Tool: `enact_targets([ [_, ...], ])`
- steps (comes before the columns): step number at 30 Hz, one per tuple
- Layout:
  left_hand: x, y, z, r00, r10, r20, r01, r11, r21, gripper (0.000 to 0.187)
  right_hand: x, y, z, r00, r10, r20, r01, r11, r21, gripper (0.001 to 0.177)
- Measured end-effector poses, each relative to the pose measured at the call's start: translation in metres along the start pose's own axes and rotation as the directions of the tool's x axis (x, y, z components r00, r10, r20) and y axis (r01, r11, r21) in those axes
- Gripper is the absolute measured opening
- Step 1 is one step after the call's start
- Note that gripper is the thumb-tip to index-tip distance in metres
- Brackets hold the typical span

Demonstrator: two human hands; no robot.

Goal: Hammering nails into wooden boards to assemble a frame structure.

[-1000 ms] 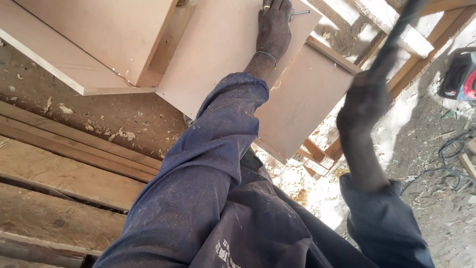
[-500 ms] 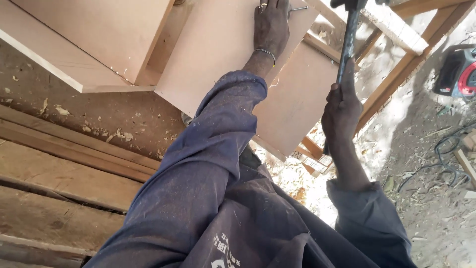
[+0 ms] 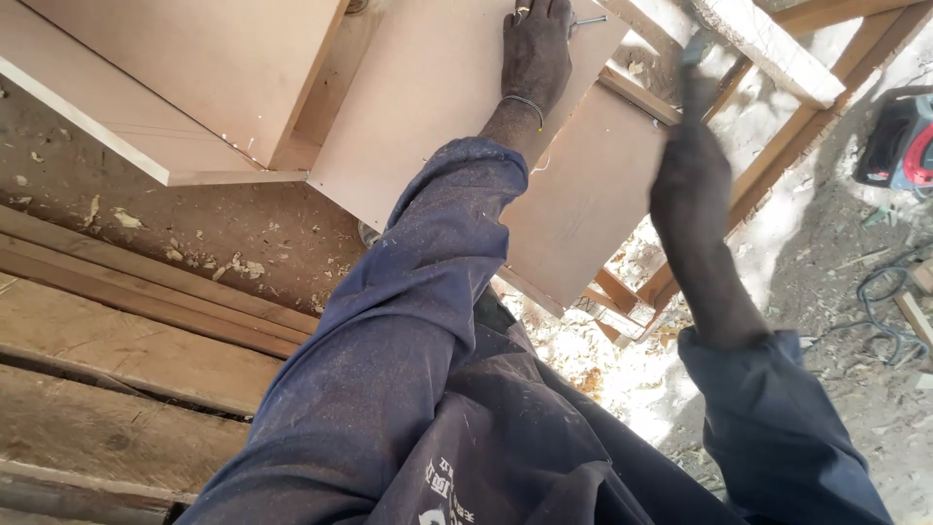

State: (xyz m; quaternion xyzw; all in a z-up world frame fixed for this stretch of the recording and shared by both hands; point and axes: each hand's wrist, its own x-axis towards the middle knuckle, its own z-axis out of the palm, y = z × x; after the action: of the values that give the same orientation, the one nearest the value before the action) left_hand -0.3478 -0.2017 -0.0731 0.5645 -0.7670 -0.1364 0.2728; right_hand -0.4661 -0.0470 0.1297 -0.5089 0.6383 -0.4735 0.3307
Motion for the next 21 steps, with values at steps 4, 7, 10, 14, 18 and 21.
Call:
enact_targets([
  [4,0.000,0.006,-0.015,0.999,0.035,0.033,-0.037,0.998,0.056,0.015,-0.010,-0.044,0.021,0.882,0.470,0.042,-0.286,0.604,-0.744,0.061],
  [7,0.003,0.006,-0.019,0.996,0.084,0.016,-0.085,0.994,0.068,0.020,-0.027,-0.044,0.026,0.873,0.476,-0.105,-0.427,0.642,-0.637,0.056],
  [10,-0.007,-0.024,0.019,0.999,0.051,-0.017,-0.051,0.999,-0.008,0.032,-0.047,-0.036,0.020,0.897,0.398,-0.193,-0.435,0.712,-0.552,0.052],
  [14,-0.008,-0.072,-0.014,0.958,-0.260,-0.120,0.232,0.951,-0.206,0.008,-0.063,-0.015,0.011,0.959,0.233,-0.161,-0.282,0.832,-0.479,0.048],
  [18,0.007,-0.088,-0.014,0.979,-0.204,-0.022,0.201,0.975,-0.095,0.034,-0.050,-0.026,0.023,0.945,0.300,-0.133,-0.324,0.793,-0.515,0.048],
  [21,0.015,-0.084,-0.013,0.984,-0.175,-0.012,0.174,0.981,-0.086,0.025,-0.034,-0.033,0.034,0.893,0.420,-0.159,-0.445,0.777,-0.445,0.053],
])
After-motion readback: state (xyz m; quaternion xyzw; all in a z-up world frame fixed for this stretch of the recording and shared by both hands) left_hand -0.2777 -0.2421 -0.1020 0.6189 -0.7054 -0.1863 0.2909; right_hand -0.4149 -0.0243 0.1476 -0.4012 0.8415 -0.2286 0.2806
